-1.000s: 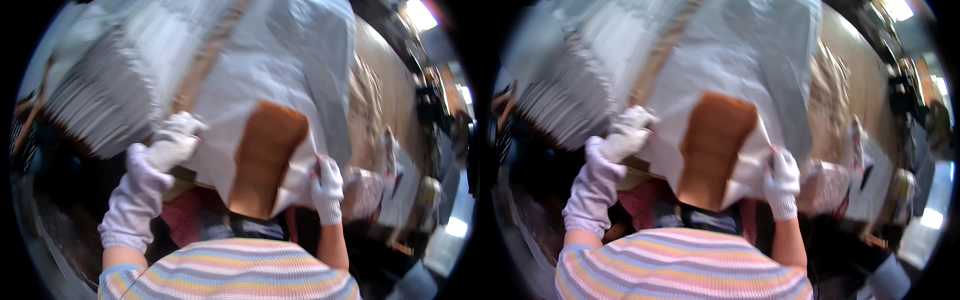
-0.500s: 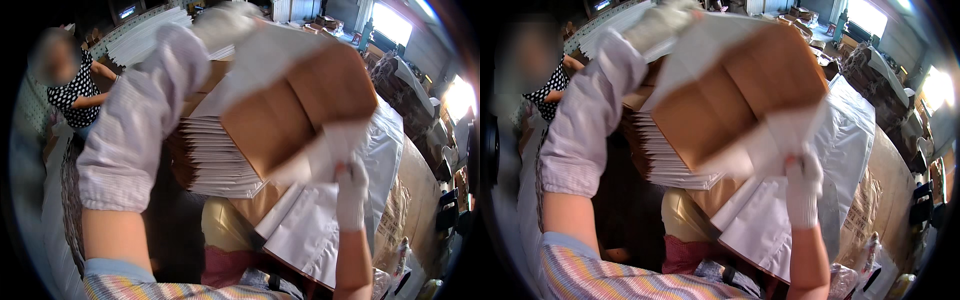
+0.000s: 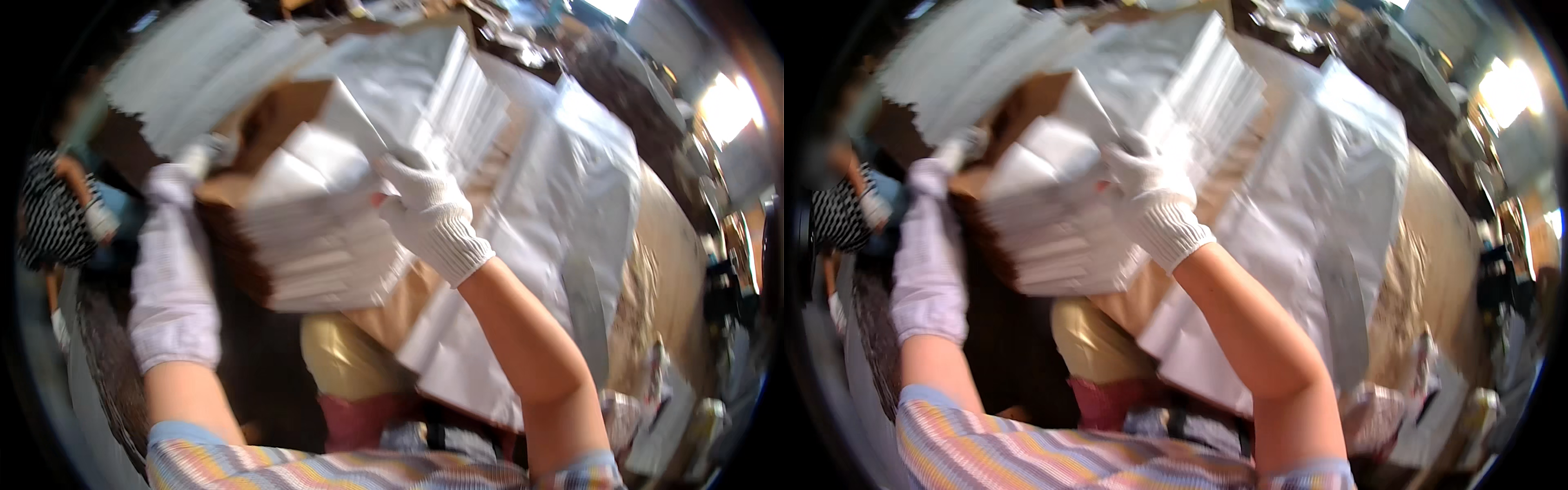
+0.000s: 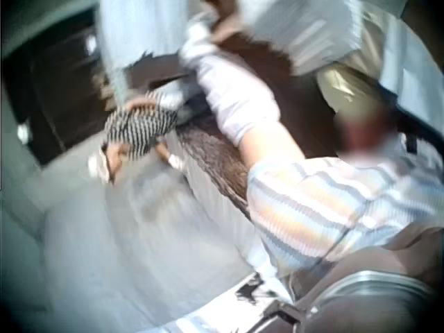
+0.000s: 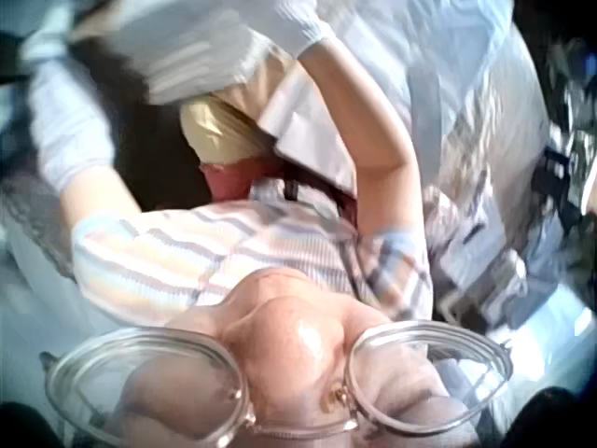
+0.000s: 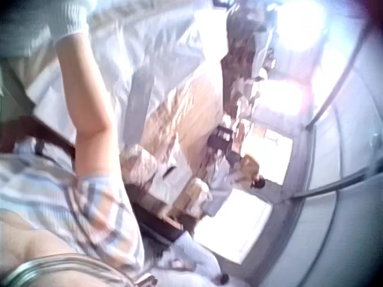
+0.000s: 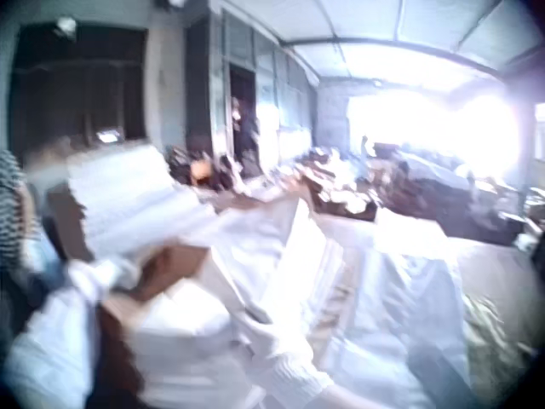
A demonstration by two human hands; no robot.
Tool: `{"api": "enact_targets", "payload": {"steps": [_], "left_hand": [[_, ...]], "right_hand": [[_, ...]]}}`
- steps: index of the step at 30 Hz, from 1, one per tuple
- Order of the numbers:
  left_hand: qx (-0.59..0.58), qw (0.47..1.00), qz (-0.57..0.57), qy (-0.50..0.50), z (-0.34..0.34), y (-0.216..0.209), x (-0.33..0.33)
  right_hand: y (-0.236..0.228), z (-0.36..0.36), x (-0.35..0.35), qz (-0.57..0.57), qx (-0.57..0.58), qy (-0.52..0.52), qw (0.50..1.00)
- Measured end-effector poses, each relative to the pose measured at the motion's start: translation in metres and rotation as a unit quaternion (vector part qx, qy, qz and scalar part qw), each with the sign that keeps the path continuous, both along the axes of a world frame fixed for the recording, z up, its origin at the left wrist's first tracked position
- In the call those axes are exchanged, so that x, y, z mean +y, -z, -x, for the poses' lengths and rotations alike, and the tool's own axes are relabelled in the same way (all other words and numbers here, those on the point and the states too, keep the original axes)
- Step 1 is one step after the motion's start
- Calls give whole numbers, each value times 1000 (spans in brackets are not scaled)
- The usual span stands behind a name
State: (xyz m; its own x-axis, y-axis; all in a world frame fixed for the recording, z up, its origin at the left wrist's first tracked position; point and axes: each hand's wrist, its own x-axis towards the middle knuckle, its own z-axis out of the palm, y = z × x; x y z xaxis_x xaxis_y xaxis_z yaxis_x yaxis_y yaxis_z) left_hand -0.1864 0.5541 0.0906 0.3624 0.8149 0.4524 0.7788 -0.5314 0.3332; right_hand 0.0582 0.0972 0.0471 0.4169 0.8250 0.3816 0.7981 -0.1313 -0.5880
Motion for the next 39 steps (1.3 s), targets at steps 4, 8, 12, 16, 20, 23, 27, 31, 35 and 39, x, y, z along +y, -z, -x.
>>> {"api": "enact_targets", "payload": {"steps": [4,8,12,16,20,23,27,31,35,39], "left_hand": [[6,998,-48,27,18,23,-21],[-94,974,-130,159,11,-19,-177],[-97,893,57,435,-30,23,-382],[-75,781,-9,620,-114,124,-474],[109,817,-6,566,-150,173,-503],[82,820,-9,567,-146,184,-482],[76,782,85,613,-127,168,-468],[123,740,76,657,-128,155,-450],[156,741,-57,650,-130,156,-428],[60,712,236,658,-110,169,-432]], "right_hand": [[41,9,-135,104,61,-37,992],[104,6,-289,172,-67,118,976],[115,27,-394,343,-55,381,857],[109,21,-396,385,9,521,762],[111,-3,-419,309,197,531,764],[129,12,-427,158,253,505,810],[138,27,-436,-177,375,364,834],[139,9,-436,2,-257,194,947],[139,5,-446,59,-242,190,950],[147,-8,-454,51,-169,163,971]]}}
